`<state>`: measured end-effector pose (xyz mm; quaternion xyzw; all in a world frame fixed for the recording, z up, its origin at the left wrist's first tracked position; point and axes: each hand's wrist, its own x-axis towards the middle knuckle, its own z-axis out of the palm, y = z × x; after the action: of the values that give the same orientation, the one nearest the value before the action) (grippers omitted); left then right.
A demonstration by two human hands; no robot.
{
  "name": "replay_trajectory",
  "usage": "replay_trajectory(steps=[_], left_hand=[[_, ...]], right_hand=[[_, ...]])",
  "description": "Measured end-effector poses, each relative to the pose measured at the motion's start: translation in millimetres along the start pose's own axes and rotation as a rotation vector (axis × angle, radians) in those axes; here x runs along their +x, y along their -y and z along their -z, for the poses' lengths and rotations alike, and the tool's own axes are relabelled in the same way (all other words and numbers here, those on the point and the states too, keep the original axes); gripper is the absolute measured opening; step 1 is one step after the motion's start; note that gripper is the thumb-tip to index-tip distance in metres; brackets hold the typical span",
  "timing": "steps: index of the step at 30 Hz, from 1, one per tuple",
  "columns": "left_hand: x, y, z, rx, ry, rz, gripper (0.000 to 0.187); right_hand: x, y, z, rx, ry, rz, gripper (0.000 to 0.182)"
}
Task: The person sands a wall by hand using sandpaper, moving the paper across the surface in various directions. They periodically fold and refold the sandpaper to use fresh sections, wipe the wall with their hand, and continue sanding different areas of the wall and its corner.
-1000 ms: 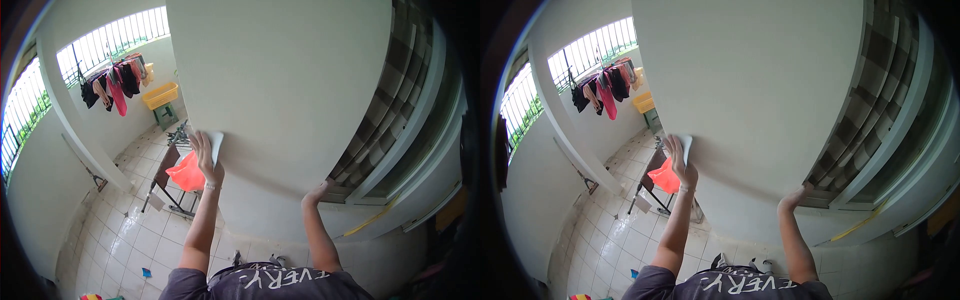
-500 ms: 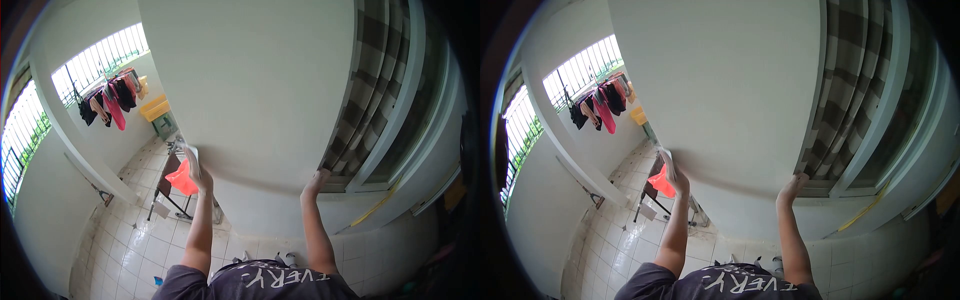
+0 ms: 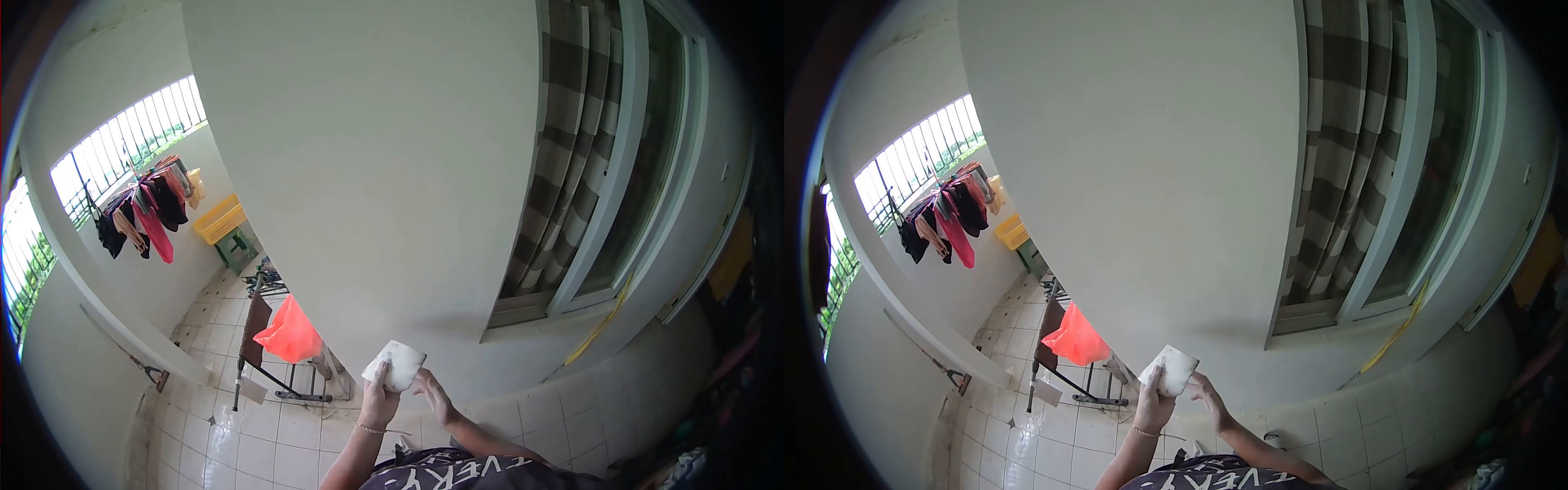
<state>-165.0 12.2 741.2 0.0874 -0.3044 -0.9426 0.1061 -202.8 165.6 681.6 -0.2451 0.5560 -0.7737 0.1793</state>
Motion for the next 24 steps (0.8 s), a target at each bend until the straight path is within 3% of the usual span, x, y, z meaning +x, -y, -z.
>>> replay_trajectory(steps=[1,5,8,9,11,12,13,14,15,18,21,24], left_hand=[[-1,-1,-5,-0.012,0.018,0.018,0.039],[2,5,-23,0.005,-0.016,0.137,0.038],[15,27,8,0.145,0.089,0.414,0.039],[22,26,26,0.075,0.248,0.609,0.047],[4,-2,-24,0.491,0.147,0.464,0.055],[-7,-14,-45,0.694,0.092,0.381,0.059],[-11,-18,-48,0.893,0.096,0.164,0.073],[-8,-28,-51,1.199,0.109,-0.174,0.076],[-4,-42,-53,1.478,0.116,-0.535,0.080],[7,-103,-78,1.501,0.051,-0.720,0.080],[28,-139,-91,1.354,-0.104,-1.036,0.079],[59,-148,-97,1.315,-0.200,-1.315,0.077]], right_hand=[[-4,-4,-8,0.054,0.068,0.026,0.070],[-3,35,-23,-0.259,0.071,0.338,0.090],[-4,52,-19,-0.211,0.051,0.165,0.089],[1,60,-19,-0.231,-0.029,0.148,0.085],[10,81,-22,-0.292,-0.175,0.148,0.079],[18,98,-21,-0.425,-0.211,0.277,0.074],[26,115,-20,-0.563,-0.265,0.402,0.069],[38,137,-19,-0.773,-0.314,0.589,0.067],[46,154,-14,-0.969,-0.391,0.650,0.065],[91,211,11,-1.191,-0.642,0.857,0.074],[142,294,14,-1.381,-0.887,1.007,0.061],[205,357,-21,-1.274,-0.975,1.057,0.076]])
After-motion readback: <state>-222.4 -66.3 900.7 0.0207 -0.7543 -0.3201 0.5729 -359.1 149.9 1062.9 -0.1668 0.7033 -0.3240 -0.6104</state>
